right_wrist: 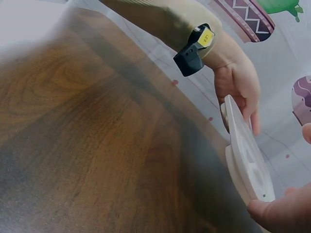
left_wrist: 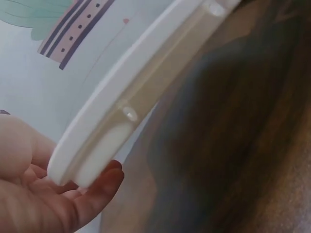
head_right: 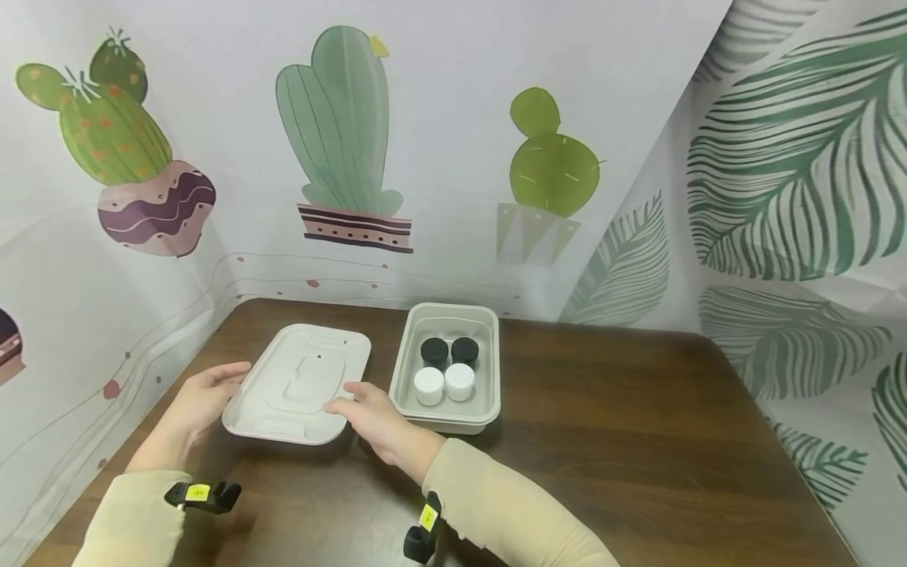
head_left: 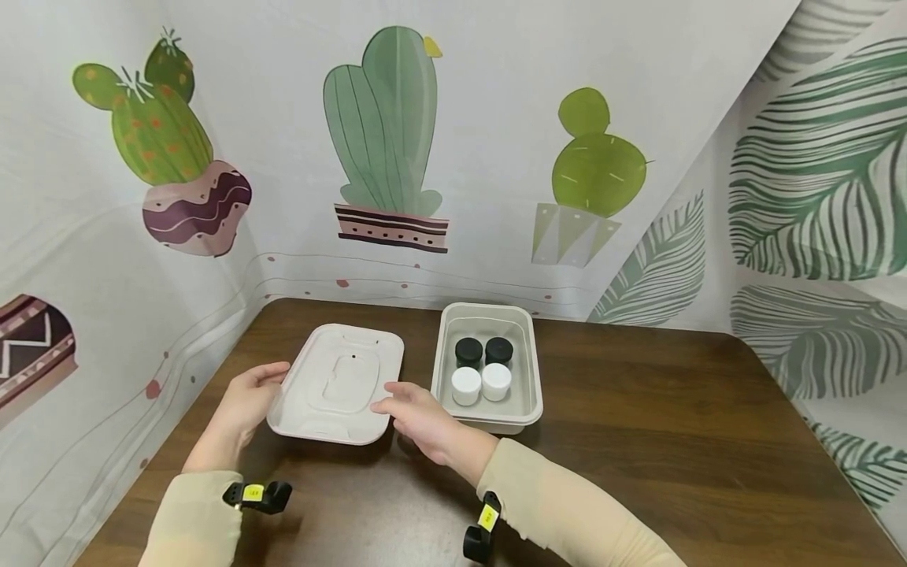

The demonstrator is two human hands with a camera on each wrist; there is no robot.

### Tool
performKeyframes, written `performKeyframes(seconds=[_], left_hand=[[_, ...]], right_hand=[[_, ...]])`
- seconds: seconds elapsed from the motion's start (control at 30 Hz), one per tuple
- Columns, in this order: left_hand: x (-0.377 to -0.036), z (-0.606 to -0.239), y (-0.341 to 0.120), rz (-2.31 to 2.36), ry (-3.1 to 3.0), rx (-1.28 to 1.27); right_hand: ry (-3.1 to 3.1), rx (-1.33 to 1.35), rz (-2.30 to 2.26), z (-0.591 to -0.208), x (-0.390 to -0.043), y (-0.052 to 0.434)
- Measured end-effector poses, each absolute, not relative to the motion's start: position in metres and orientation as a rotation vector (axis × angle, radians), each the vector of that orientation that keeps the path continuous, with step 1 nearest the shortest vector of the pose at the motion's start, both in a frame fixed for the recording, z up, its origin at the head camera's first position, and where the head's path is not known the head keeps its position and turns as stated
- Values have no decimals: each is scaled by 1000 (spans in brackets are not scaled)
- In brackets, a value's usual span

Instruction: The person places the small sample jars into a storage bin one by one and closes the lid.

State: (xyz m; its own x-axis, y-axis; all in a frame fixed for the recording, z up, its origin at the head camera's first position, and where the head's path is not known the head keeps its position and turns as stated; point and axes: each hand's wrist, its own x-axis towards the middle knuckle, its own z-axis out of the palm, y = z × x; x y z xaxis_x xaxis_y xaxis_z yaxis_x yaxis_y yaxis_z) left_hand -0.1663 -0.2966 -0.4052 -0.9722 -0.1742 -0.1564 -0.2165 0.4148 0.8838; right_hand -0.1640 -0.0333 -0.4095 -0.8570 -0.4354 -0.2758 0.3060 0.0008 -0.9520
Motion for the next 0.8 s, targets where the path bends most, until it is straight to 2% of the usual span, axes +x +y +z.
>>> performKeyframes(seconds=[0.33,0.8], left_hand=[[-164,-389,-294,1894,2487,-306],[-157,-363,-274,1779,2839,-244]], right_hand=[[1763,-124,-1953,-407,-167,-32],[1942,-211,-1893,-398,-168,-28]])
